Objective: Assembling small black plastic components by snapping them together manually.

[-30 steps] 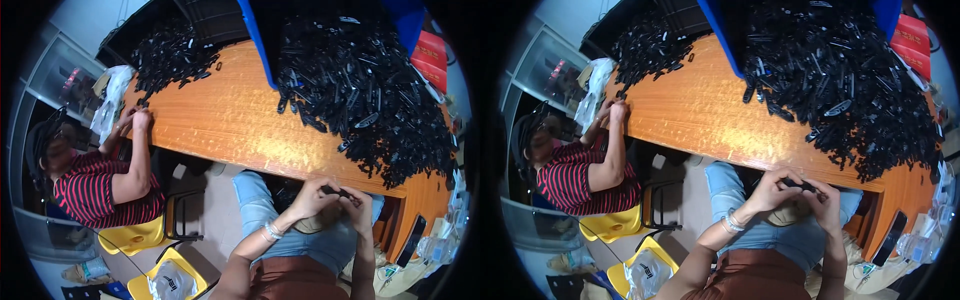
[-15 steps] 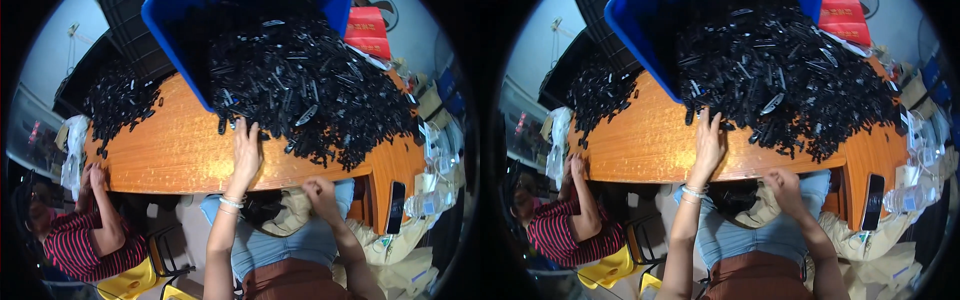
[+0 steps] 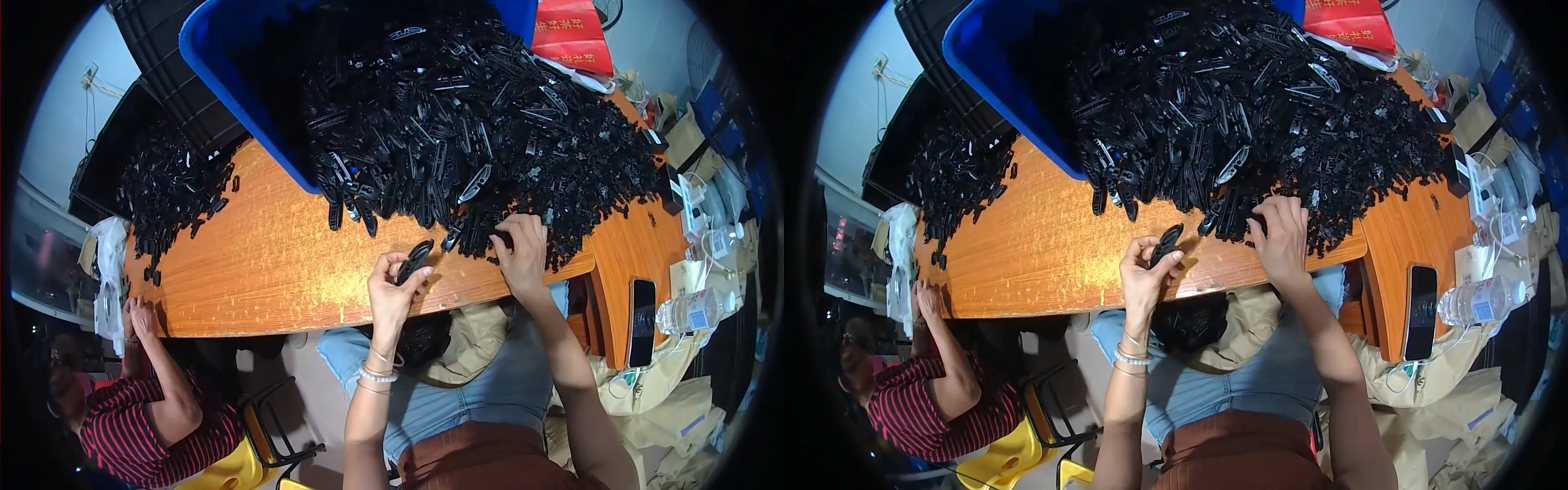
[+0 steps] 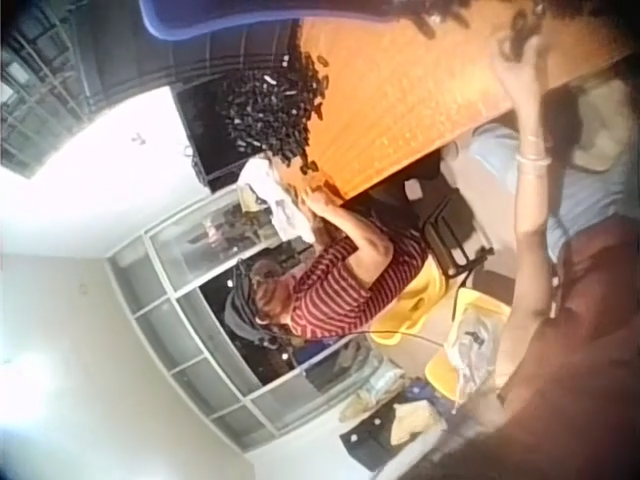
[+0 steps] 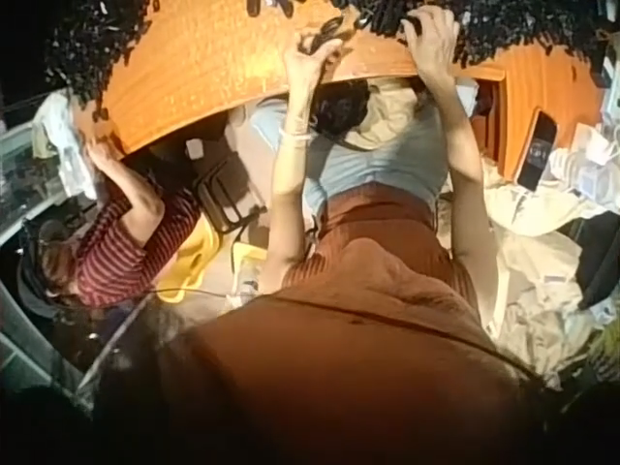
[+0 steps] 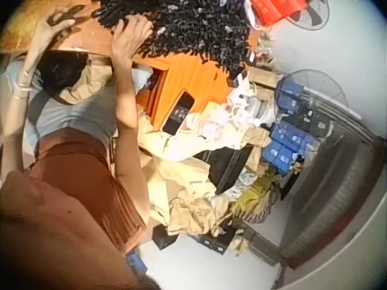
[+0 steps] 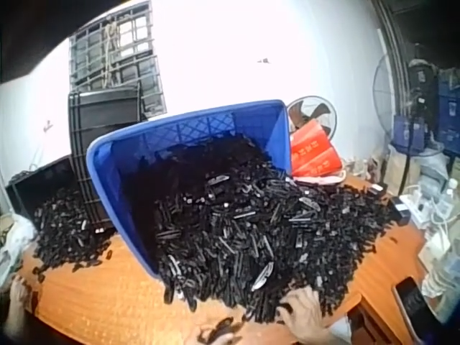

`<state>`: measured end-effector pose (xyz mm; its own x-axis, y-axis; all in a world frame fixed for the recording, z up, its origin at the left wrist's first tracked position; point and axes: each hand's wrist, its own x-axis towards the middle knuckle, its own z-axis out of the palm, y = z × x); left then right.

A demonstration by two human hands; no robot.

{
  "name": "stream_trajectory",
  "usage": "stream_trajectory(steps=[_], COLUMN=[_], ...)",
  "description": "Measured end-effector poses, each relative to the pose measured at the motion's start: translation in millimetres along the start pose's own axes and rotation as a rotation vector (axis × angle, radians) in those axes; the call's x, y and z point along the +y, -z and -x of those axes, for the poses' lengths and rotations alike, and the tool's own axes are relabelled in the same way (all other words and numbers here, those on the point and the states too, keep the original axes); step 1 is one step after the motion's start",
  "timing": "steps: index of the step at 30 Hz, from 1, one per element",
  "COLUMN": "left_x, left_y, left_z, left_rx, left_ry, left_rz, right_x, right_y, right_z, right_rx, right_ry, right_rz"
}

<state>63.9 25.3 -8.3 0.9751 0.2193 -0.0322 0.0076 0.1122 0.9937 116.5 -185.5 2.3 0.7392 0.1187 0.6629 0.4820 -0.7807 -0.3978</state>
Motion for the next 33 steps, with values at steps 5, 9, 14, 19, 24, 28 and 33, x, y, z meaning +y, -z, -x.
stream_trajectory(steps=[5, 9, 14, 19, 24, 28, 33], left_x=[14.5, 21.8, 30.0, 40.6, 44.3, 24.1, 24.6], left_y=[-7.5, -16.4, -22.2, -26.2, -30.9, -12.6, -15.2], left_z=[17.8, 32.7, 47.2, 51.9, 55.4, 63.9, 68.4], left_rx=[-0.091, -0.137, -0.21, -0.23, -0.2, -0.164, -0.291], left_ry=[0.107, 0.118, 0.045, 0.078, 0.144, 0.025, 0.05], left_rz=[0.177, 0.167, 0.045, 0.028, 0.047, 0.006, -0.11], right_x=[-4.3, -22.0, -47.9, -52.0, -50.4, -58.2, -42.3], right_y=[6.4, 23.8, 42.7, 44.6, 52.1, 35.3, 40.0], right_z=[8.6, 9.3, 12.9, 13.7, 21.0, 40.9, 60.9], right_rx=[0.059, 0.065, -0.159, -0.226, -0.294, -0.297, -0.655], right_ry=[0.068, 0.139, 0.046, 0.12, 0.238, -0.137, -0.426], right_rz=[-0.226, -0.361, -0.744, -0.676, -0.421, -0.737, -0.988])
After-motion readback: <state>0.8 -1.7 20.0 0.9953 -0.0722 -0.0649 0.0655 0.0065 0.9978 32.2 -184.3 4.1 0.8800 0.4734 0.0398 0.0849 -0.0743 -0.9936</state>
